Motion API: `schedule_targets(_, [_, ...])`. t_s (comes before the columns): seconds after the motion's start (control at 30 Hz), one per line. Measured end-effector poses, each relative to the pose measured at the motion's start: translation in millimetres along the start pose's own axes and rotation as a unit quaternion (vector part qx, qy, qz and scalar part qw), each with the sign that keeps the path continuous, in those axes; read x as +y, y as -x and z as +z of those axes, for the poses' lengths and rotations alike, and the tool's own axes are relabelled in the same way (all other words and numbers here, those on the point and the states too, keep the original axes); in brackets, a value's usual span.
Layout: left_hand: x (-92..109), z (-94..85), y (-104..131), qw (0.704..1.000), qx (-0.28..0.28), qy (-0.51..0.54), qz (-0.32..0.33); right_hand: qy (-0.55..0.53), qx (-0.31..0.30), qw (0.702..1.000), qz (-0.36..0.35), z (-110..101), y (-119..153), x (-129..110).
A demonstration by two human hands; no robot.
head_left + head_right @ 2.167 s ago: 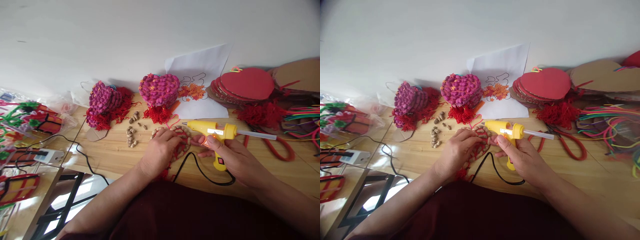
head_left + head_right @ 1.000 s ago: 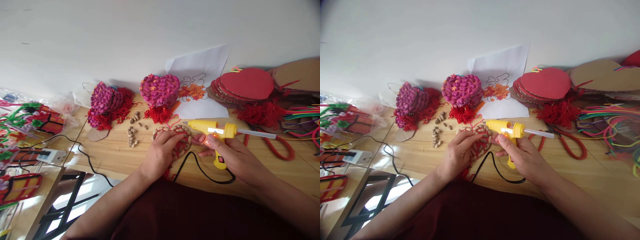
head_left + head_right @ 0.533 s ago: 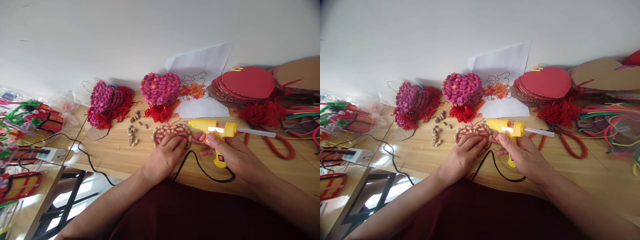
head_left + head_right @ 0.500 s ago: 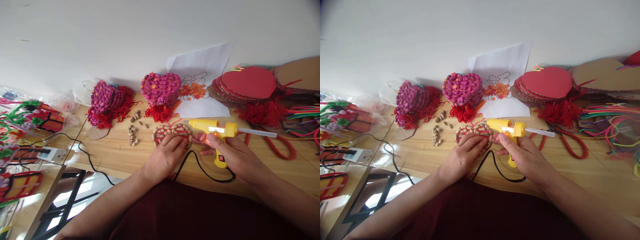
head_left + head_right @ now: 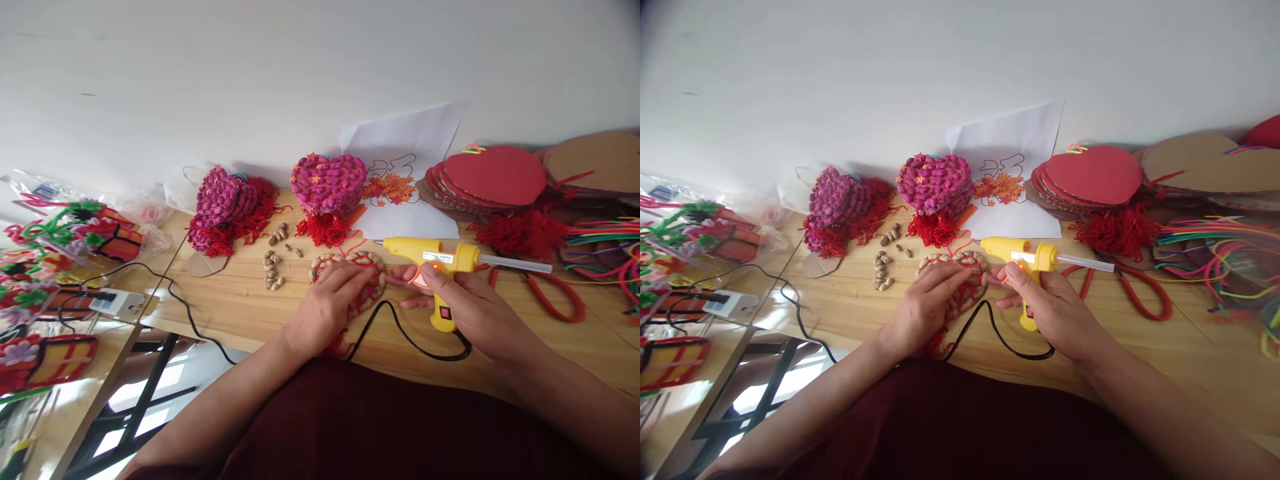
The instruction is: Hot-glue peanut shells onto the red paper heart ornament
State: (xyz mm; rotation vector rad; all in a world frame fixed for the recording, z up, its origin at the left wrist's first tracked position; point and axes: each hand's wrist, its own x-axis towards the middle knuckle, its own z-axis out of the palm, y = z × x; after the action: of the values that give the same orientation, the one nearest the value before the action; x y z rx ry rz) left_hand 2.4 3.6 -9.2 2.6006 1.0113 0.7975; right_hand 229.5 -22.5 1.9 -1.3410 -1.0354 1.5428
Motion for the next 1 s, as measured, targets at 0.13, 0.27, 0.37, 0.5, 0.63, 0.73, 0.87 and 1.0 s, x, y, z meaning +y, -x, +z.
schedule_targets(0.13, [-3, -18.7, 4, 0.993, 0.079, -0.03, -0.079, -0.01, 0.014, 1.0, -0.024, -4, 0, -2])
schedule_targets(0.27, [4, -26.0, 15, 0.995, 0.036, 0.009, -0.092, -0.007, 0.008, 1.0, -0.024, -5, 3, -4])
schedule_targets(0.37, [12, -21.4, 24, 0.997, 0.01, 0.027, -0.072, -0.033, -0.002, 0.999, -0.022, -4, 5, -6])
schedule_targets(0.5, [15, -15.9, 31, 0.998, -0.019, 0.027, -0.056, -0.104, -0.03, 0.994, 0.001, -4, 5, -13])
schedule_targets(0.63, [6, -17.6, 36, 0.998, -0.036, -0.019, -0.057, -0.146, -0.046, 0.988, 0.021, -3, 5, -20])
schedule_targets(0.73, [-4, -22.2, 41, 0.997, -0.036, -0.051, -0.04, -0.146, -0.048, 0.988, 0.023, -3, 7, -21])
schedule_targets(0.87, [-12, -29.5, 42, 0.996, -0.034, -0.074, -0.033, -0.126, -0.059, 0.99, 0.031, -4, 7, -18])
schedule_targets(1.0, [-10, -31.6, 36, 0.997, -0.009, -0.048, -0.066, -0.109, -0.058, 0.992, 0.029, -6, 6, -15])
